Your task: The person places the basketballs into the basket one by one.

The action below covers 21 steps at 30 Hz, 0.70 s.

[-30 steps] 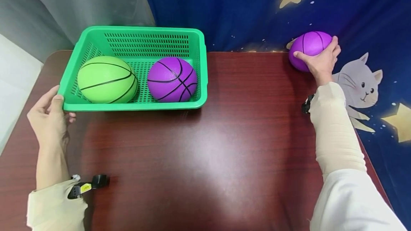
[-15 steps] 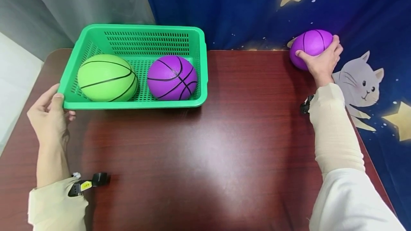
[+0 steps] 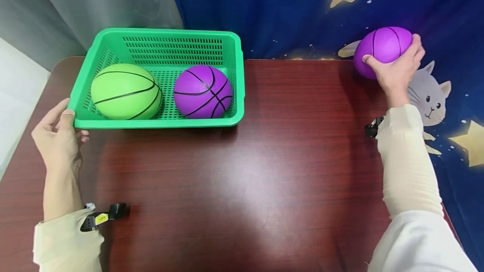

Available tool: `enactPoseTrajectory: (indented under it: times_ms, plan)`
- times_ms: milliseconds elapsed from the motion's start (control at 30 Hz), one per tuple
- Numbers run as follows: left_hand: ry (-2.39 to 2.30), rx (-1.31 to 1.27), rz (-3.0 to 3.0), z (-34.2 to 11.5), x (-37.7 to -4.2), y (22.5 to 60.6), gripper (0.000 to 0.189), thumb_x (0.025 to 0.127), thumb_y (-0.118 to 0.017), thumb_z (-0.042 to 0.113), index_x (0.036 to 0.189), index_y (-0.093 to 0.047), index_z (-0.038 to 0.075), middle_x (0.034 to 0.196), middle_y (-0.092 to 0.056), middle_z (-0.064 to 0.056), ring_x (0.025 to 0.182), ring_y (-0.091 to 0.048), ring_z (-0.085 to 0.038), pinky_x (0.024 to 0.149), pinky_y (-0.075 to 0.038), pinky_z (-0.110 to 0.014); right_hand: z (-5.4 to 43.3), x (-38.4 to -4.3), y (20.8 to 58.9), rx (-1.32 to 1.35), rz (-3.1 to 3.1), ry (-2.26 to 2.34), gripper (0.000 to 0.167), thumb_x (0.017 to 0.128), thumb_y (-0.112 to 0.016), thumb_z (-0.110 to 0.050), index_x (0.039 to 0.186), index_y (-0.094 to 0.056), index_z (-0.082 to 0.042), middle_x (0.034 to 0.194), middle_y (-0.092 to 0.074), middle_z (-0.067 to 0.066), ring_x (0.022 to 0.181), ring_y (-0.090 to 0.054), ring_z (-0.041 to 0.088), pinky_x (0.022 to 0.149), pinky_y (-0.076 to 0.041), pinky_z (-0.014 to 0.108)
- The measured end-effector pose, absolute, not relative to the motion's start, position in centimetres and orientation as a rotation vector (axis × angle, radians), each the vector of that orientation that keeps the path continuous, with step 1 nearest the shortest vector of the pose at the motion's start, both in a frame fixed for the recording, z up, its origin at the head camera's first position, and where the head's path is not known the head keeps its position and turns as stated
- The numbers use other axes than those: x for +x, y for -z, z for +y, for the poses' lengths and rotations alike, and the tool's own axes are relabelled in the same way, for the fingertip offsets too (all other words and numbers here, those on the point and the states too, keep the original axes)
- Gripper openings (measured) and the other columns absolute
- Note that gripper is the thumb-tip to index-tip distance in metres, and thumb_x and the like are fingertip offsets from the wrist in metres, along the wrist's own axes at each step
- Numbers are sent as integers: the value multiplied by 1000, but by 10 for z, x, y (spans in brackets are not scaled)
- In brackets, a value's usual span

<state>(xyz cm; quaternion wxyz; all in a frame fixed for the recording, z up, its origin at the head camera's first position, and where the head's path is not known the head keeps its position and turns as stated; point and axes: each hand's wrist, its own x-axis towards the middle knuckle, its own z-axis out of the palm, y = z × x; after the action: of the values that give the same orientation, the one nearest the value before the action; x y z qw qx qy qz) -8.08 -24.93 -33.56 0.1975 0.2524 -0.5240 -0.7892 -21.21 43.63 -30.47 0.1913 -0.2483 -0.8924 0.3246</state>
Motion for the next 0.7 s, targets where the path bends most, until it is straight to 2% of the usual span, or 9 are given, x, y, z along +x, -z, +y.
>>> enactPoseTrajectory:
  times_ms: [367,700]
  plan:
    - [2158,686,-1512,-246,-80,337,25,89,-59,2,112,-66,3,61,-64,-9,30,-48,-13,25,-35,-20,409,-205,269,-458,-2413,-851,102,63,-78,-50,144,-18,-35,143,-19,-16,134,-22,11,107,-19,25]
    - [2141,679,-1521,-244,-79,336,24,89,-59,2,112,-67,3,60,-63,-8,30,-48,-13,25,-36,-20,373,-196,234,-95,-2274,-768,102,60,-80,-51,143,-27,-23,141,-27,-11,129,-29,8,107,-21,22]
